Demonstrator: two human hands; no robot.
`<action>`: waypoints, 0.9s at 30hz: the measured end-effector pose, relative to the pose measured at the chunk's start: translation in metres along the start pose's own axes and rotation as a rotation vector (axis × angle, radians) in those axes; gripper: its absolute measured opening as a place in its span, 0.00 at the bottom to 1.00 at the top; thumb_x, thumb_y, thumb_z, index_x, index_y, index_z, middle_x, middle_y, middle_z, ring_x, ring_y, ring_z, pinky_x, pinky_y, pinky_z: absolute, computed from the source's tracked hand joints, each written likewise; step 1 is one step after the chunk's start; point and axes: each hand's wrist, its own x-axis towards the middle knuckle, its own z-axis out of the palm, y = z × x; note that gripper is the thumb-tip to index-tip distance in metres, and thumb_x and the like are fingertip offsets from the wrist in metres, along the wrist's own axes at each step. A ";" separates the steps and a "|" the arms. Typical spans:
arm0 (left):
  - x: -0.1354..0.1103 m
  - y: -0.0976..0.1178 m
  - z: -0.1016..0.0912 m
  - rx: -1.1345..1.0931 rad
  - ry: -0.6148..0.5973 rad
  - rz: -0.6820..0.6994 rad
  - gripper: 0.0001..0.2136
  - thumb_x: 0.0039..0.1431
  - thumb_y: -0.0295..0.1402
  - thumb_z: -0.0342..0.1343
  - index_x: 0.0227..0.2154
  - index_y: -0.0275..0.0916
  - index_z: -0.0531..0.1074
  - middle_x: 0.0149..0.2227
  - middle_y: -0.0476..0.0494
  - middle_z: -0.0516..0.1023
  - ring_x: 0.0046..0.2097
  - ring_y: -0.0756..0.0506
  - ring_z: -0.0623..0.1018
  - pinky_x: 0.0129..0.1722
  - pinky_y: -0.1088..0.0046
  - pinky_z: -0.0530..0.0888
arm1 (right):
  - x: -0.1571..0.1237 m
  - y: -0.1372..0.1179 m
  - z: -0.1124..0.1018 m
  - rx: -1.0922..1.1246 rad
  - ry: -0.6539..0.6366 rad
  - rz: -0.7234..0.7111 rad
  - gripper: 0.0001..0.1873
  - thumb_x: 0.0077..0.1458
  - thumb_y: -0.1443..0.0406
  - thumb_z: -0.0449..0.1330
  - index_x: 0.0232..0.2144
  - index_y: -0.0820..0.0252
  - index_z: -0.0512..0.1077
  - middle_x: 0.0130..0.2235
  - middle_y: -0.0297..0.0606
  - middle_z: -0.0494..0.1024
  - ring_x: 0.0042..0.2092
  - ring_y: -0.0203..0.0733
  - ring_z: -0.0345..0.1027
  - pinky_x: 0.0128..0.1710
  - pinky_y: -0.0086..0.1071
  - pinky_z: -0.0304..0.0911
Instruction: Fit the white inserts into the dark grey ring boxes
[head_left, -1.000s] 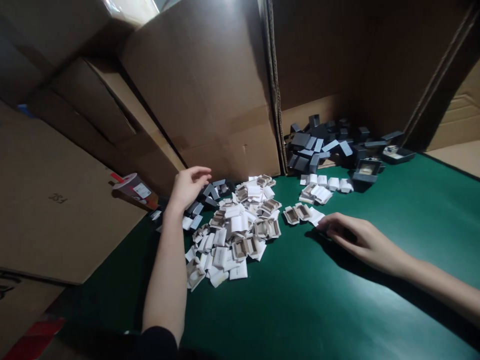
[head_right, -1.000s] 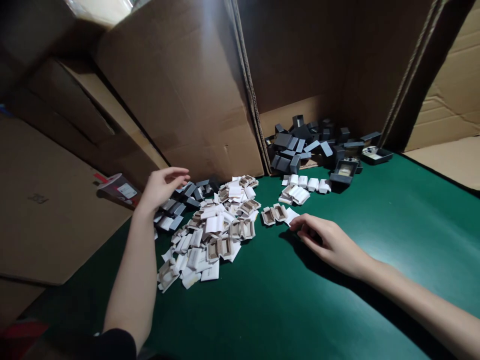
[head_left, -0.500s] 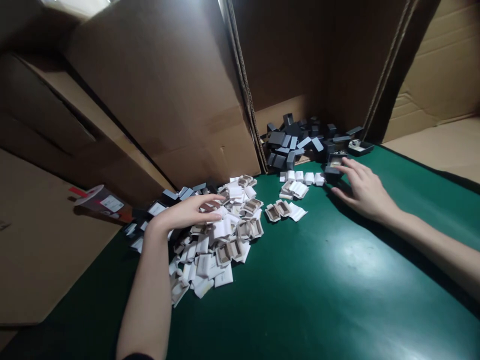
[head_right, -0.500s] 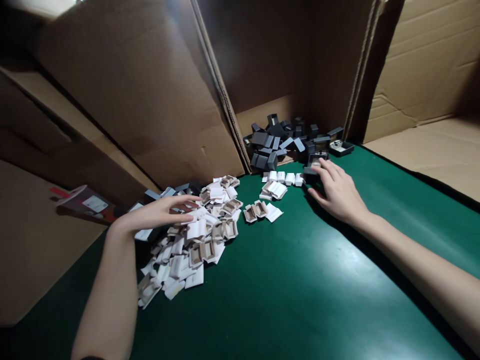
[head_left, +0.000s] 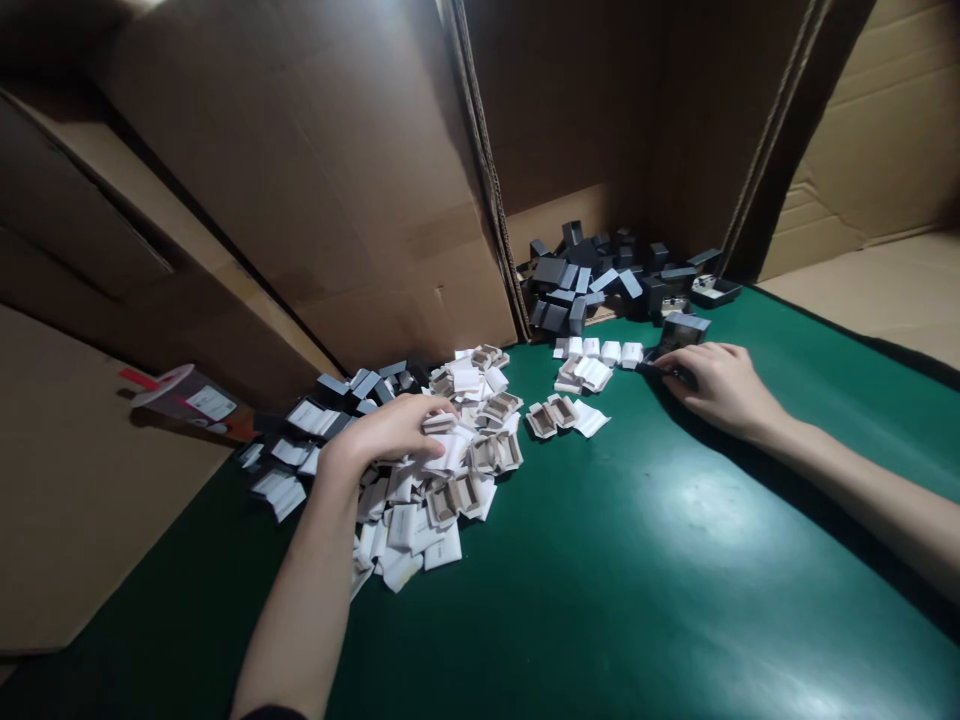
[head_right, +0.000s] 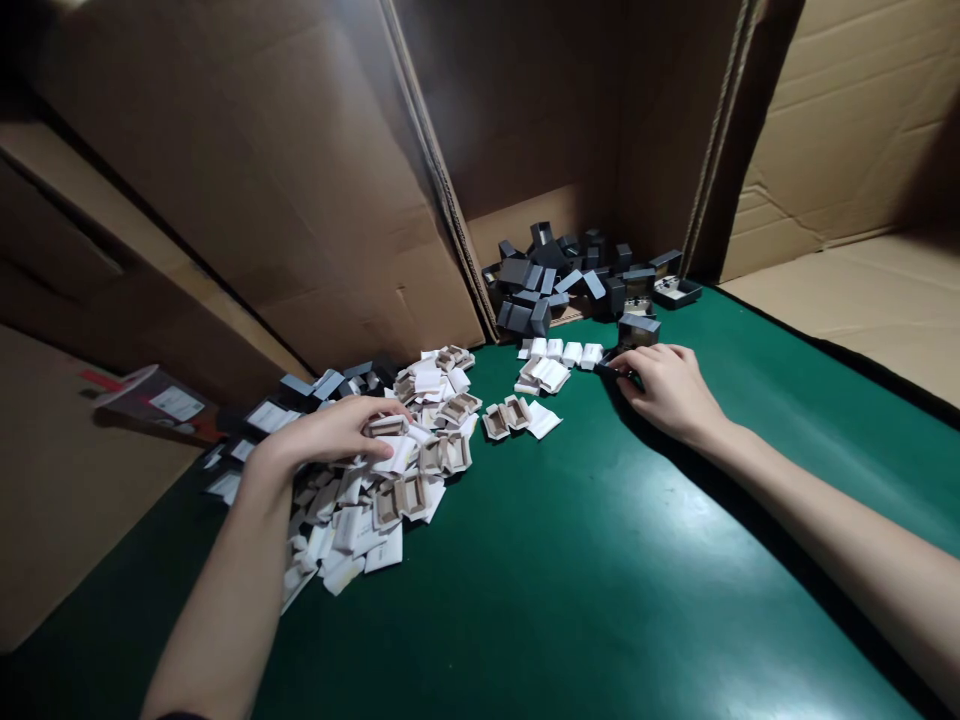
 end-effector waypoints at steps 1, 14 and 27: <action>-0.001 0.000 -0.001 0.009 0.011 0.009 0.17 0.48 0.36 0.59 0.43 0.45 0.73 0.48 0.45 0.76 0.47 0.40 0.75 0.42 0.71 0.68 | 0.000 -0.002 -0.002 0.005 -0.002 -0.015 0.08 0.56 0.64 0.54 0.38 0.57 0.70 0.42 0.44 0.78 0.44 0.49 0.68 0.49 0.44 0.50; -0.008 0.021 -0.011 -0.040 0.219 0.073 0.19 0.57 0.46 0.53 0.49 0.45 0.69 0.47 0.44 0.74 0.44 0.42 0.75 0.38 0.70 0.70 | -0.008 -0.050 -0.021 -0.017 -0.228 -0.357 0.18 0.63 0.61 0.47 0.24 0.59 0.69 0.27 0.39 0.73 0.30 0.39 0.64 0.28 0.31 0.51; -0.001 0.031 -0.002 -0.080 0.052 0.077 0.18 0.53 0.48 0.56 0.40 0.41 0.72 0.37 0.45 0.76 0.37 0.45 0.75 0.32 0.73 0.67 | -0.015 -0.069 -0.020 0.145 -0.192 -0.572 0.15 0.63 0.64 0.49 0.27 0.60 0.71 0.26 0.38 0.71 0.29 0.37 0.63 0.30 0.32 0.58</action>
